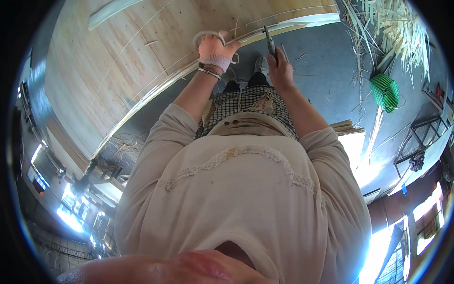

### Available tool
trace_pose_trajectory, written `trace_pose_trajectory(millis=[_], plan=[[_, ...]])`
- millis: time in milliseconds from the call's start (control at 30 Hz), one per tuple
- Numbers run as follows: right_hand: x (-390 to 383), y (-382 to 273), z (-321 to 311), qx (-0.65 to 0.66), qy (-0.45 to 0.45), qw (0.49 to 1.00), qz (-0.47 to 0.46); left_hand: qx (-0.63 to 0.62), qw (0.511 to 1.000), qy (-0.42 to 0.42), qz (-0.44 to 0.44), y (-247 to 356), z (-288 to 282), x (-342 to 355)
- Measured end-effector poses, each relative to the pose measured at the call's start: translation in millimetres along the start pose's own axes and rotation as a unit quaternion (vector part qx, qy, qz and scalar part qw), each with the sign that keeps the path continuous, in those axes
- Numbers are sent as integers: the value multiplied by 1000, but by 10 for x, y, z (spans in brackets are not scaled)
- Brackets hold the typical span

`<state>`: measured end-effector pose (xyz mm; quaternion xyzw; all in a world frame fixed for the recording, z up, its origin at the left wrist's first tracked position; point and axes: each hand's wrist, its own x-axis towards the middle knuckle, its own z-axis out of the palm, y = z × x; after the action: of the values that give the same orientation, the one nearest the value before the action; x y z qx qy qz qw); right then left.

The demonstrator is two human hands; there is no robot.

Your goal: The person trims and fits wood veneer strips along seams on a wooden panel using a handheld blade and secures them in place with tape.

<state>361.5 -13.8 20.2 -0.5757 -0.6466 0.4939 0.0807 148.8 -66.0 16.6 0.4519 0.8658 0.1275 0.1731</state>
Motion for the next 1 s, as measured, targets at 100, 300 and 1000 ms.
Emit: trace_pose_trajectory(millis=[100, 300, 1000], plan=[[-71, -31, 4, 24, 14, 999, 17, 85, 995, 43, 8, 154, 93, 179], [40, 101, -110, 17, 47, 999, -20, 151, 963, -76, 213, 187, 351, -83], [1521, -895, 817, -86, 6, 978, -192, 79, 973, 214, -24, -2185, -873, 79]])
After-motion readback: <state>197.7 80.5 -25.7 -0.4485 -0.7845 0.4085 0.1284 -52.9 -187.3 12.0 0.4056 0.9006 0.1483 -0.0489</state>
